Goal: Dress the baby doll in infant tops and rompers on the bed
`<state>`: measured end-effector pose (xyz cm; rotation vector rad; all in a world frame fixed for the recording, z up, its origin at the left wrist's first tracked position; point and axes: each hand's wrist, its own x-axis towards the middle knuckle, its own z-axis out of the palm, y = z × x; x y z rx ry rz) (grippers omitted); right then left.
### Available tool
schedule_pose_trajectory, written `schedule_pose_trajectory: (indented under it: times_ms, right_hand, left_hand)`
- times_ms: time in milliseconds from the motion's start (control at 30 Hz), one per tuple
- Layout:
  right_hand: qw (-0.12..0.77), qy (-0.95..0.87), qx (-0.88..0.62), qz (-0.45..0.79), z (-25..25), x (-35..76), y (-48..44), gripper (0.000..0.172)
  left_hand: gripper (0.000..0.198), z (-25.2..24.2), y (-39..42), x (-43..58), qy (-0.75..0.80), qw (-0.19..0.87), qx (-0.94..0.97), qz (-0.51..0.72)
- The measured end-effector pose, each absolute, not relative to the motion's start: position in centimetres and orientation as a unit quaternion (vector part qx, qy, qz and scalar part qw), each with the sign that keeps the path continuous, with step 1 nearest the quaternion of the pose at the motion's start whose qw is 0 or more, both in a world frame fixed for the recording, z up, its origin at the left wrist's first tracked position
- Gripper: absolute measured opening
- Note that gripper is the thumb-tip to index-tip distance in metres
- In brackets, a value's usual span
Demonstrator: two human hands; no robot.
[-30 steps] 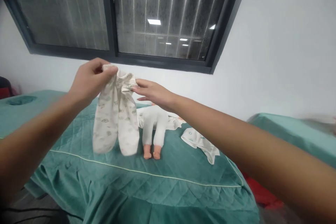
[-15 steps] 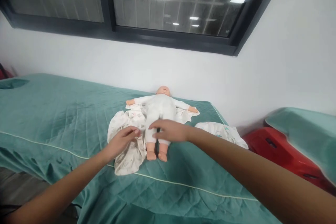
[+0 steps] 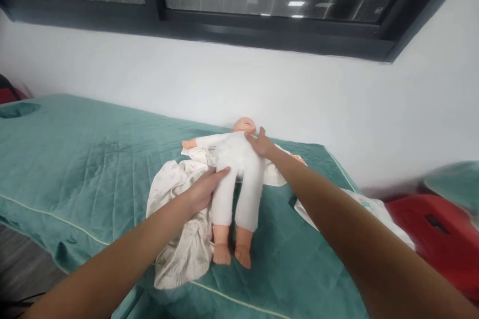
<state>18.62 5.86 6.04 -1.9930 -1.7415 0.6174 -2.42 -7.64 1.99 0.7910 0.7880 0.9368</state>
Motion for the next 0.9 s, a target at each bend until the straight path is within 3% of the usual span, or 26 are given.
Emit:
schedule_pose_trajectory:
  times_ms: [133,300,400,567,767,900]
  right_hand:
    - [0.203,-0.608,-0.731,0.235,6.2,19.1,9.4,0.116]
    - [0.198,-0.626,-0.712,0.247,6.1,19.1,12.4,0.097]
    - [0.188,-0.640,-0.698,0.260,6.5,17.9,13.8,0.100]
    - [0.185,-0.663,-0.664,0.292,7.0,11.6,16.0,0.108]
    - [0.249,-0.737,-0.552,0.300,5.5,0.3,18.8,0.086]
    - [0.282,-0.790,-0.443,0.317,4.0,-5.7,21.0,0.087]
  left_hand:
    - [0.063,2.1,-5.5,-1.4,0.372,0.768,0.329,0.405]
    - [0.068,3.5,-4.4,-1.7,0.381,0.774,0.326,0.386]
    - [0.069,4.5,-3.5,-3.8,0.381,0.767,0.352,0.378]
    - [0.067,4.5,-0.3,-11.1,0.408,0.735,0.385,0.380]
    - [0.058,2.9,3.0,-22.2,0.495,0.672,0.414,0.363]
    - [0.057,1.9,4.1,-28.0,0.542,0.651,0.418,0.327]
